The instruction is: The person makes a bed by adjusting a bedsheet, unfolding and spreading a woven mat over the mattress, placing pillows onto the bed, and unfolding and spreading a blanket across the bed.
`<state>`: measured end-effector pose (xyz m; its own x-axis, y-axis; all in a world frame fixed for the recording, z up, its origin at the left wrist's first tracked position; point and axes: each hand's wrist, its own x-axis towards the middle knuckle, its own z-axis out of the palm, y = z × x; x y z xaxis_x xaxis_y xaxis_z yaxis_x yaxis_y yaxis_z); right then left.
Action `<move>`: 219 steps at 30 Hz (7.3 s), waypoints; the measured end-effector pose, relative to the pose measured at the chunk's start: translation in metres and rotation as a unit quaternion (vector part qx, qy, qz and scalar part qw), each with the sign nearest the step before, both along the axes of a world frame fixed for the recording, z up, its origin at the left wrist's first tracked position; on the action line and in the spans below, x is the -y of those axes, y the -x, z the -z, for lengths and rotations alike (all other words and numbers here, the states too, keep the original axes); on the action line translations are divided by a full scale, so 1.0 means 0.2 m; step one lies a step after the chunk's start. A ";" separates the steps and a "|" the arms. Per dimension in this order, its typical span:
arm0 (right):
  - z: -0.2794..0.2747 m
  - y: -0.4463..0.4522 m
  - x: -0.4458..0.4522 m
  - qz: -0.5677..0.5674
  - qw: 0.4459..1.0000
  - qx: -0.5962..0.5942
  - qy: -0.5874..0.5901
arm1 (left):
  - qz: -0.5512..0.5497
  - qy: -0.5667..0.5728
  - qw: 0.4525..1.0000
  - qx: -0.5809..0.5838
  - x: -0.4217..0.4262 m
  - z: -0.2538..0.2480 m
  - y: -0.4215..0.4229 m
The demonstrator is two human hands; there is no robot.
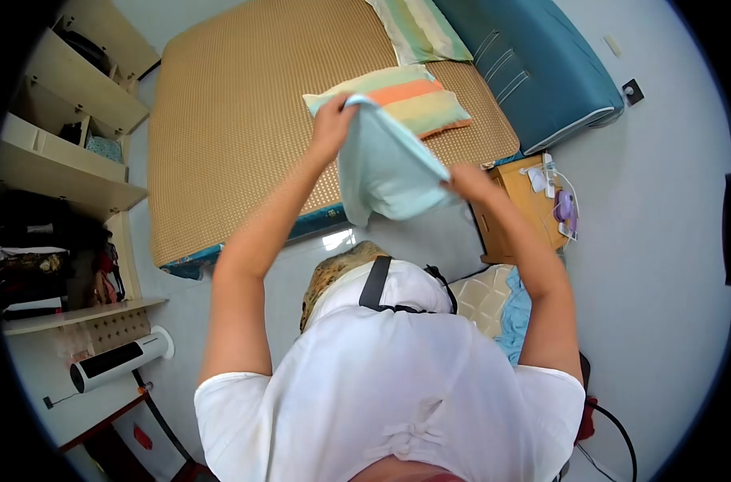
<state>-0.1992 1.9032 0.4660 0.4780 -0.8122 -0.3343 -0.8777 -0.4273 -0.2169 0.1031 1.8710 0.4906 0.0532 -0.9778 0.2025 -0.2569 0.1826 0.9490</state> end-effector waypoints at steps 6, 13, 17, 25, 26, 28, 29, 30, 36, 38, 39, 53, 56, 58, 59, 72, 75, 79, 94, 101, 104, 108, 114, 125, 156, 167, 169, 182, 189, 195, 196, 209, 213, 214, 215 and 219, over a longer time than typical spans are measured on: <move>-0.91 0.12 0.27 0.111 0.868 0.133 0.465 | -0.046 0.222 0.971 -0.069 0.22 -0.71 0.09; -0.64 0.06 -0.23 0.055 0.731 0.180 0.656 | 0.037 0.458 0.886 0.056 -0.13 -0.38 0.17; 0.79 0.33 -0.80 -0.008 0.969 -0.125 -0.215 | 0.621 -0.022 0.718 0.312 -0.51 1.19 0.08; 0.58 0.45 -0.81 0.083 0.966 0.088 -0.229 | 0.489 -0.264 0.807 0.198 -0.43 0.83 0.02; 0.54 0.47 -0.78 0.100 0.963 0.125 -0.216 | 0.463 -0.246 0.832 0.182 -0.38 0.80 0.04; 0.42 0.49 -0.70 0.140 0.961 0.143 -0.191 | 0.419 -0.198 0.873 0.151 -0.29 0.75 0.06; 0.36 0.49 -0.68 0.160 0.959 0.151 -0.179 | 0.400 -0.165 0.891 0.136 -0.25 0.72 0.08; 0.28 0.48 -0.67 0.188 0.949 0.169 -0.187 | 0.387 -0.189 0.897 0.100 -0.22 0.68 0.08; -0.11 0.54 -0.66 0.286 0.904 0.261 -0.185 | 0.389 -0.161 0.907 0.002 0.06 0.49 0.23; -0.21 0.56 -0.66 0.327 0.879 0.287 -0.196 | 0.411 -0.154 0.898 0.026 0.11 0.42 0.31; -0.25 0.58 -0.65 0.347 0.866 0.299 -0.201 | 0.422 -0.151 0.893 0.041 0.12 0.38 0.35; 0.14 1.18 0.24 0.550 0.699 0.451 -0.073 | 0.417 -0.296 0.859 -0.022 0.96 0.52 0.88; -0.11 1.30 0.60 0.548 0.691 0.470 0.045 | 0.382 -0.222 0.897 -0.036 1.36 0.37 1.12; -0.41 1.29 0.79 0.555 0.664 0.481 0.144 | 0.365 -0.180 0.909 -0.091 1.57 0.11 1.26; -0.51 1.30 0.88 0.527 0.657 0.498 0.207 | 0.348 -0.178 0.909 -0.143 1.65 -0.02 1.31; -0.34 0.52 1.28 0.289 0.812 0.450 0.233 | 0.214 -0.188 0.874 -0.394 2.22 0.02 0.76; -0.04 0.27 1.29 0.294 0.853 0.421 0.093 | 0.139 -0.253 0.870 -0.399 2.21 0.41 0.46; 0.38 -0.06 1.26 0.293 0.874 0.386 -0.038 | 0.014 -0.330 0.863 -0.381 2.10 0.78 0.14; 0.80 -1.07 1.06 0.219 0.911 0.271 -0.219 | -0.173 -0.381 0.803 -0.424 1.79 1.33 -0.68; 0.90 -1.24 1.02 0.135 0.917 0.288 -0.242 | -0.145 -0.344 0.785 -0.495 1.72 1.56 -0.87; 1.00 -1.28 1.03 0.114 0.922 0.243 -0.280 | -0.157 -0.345 0.817 -0.435 1.65 1.69 -0.98; 1.26 -1.30 1.00 0.027 0.891 0.285 -0.353 | -0.286 -0.396 0.741 -0.461 1.49 1.58 -0.96; 1.48 -0.96 1.15 0.016 0.907 0.259 -0.331 | -0.196 -0.524 0.761 -0.329 1.19 1.82 -0.79; 1.57 0.28 2.03 0.353 0.932 0.084 0.020 | -0.322 -0.519 0.762 -0.215 1.31 1.89 -0.27; 1.68 0.71 2.20 0.415 0.613 0.346 -0.576 | -0.249 -0.354 0.672 -0.601 1.39 1.98 0.27; 1.24 0.52 1.87 0.484 0.302 0.568 -0.593 | -0.091 -0.312 0.829 -0.455 2.56 0.92 0.24; 1.16 0.51 2.03 0.445 0.315 0.629 -0.555 | -0.037 -0.270 0.861 -0.430 2.84 0.73 0.32; 1.49 0.56 3.09 0.559 0.553 0.510 -0.349 | -0.029 -0.172 0.983 0.063 2.97 0.73 0.79; 1.66 0.65 2.25 0.352 0.755 0.270 -0.482 | 0.006 -0.581 0.808 0.100 1.49 1.70 0.58; 1.67 0.86 1.89 0.485 0.729 0.199 -0.440 | -0.009 -0.672 0.741 -0.006 0.85 1.69 0.43; 1.64 0.89 1.88 0.491 0.728 0.213 -0.429 | -0.003 -0.661 0.750 -0.003 0.86 1.68 0.40; 1.36 0.60 1.24 0.348 0.890 0.137 -0.260 | 0.047 -0.535 0.843 0.003 1.02 1.52 0.14; 1.21 0.48 0.63 0.378 0.881 0.156 -0.238 | 0.171 -0.528 0.825 0.111 0.87 1.63 -0.05; 1.17 0.46 0.50 0.378 0.884 0.155 -0.230 | 0.187 -0.522 0.823 0.119 0.86 1.63 -0.08; 1.13 0.43 0.36 0.377 0.885 0.129 -0.243 | 0.202 -0.520 0.821 0.125 0.84 1.63 -0.10; 1.07 0.25 -0.22 0.349 0.874 0.076 -0.330 | 0.272 -0.537 0.775 0.193 0.86 1.58 -0.15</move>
